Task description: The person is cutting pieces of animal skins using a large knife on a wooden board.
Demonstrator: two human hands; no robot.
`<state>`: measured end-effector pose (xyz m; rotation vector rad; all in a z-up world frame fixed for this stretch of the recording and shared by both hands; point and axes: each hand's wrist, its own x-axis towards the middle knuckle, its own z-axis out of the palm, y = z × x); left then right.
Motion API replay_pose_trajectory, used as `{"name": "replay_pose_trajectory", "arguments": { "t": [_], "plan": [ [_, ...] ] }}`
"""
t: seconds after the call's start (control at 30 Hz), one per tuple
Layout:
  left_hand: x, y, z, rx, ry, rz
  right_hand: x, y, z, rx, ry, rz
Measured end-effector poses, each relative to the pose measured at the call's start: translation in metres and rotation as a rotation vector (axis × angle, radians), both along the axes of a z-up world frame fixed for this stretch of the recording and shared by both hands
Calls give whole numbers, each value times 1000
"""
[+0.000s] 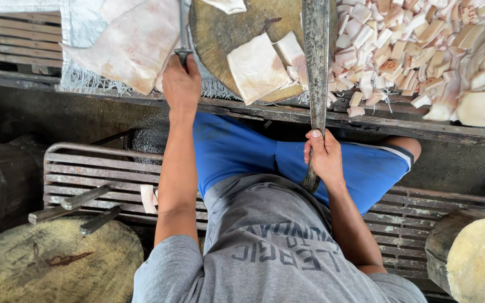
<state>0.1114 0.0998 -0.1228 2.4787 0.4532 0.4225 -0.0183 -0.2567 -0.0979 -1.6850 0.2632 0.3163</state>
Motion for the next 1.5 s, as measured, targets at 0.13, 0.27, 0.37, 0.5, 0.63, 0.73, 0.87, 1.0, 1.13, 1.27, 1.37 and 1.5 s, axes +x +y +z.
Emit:
{"name": "replay_pose_trajectory", "arguments": {
  "t": [0.13,0.27,0.37,0.5,0.63,0.73,0.87,1.0,1.13,1.27,1.37,1.5],
  "plan": [
    [-10,16,1,-25,-28,43,4,6,-2,-19,-4,20],
    [-25,13,-6,32,-87,82,10,18,-2,0,16,39],
    [-33,10,-10,12,15,120,21,37,2,6,29,74],
    [-51,10,-15,-23,33,141,40,73,12,68,62,155],
    [-64,18,-22,-23,51,201,52,111,26,56,30,252],
    [-63,28,-27,-18,133,189,54,128,31,69,-18,278],
    [-58,23,-19,331,270,169,49,117,37,19,-160,246],
    [-52,-23,3,139,65,9,31,74,44,-244,-156,184],
    [-33,-97,14,-9,43,-137,11,28,43,-534,-202,154],
    [-8,-121,14,19,174,-74,10,-1,26,-748,-203,189],
    [3,-118,7,-176,201,-79,18,-11,14,-763,-233,237],
    [19,-135,-1,-637,-3,-210,46,-10,3,-870,-205,249]
  ]
}}
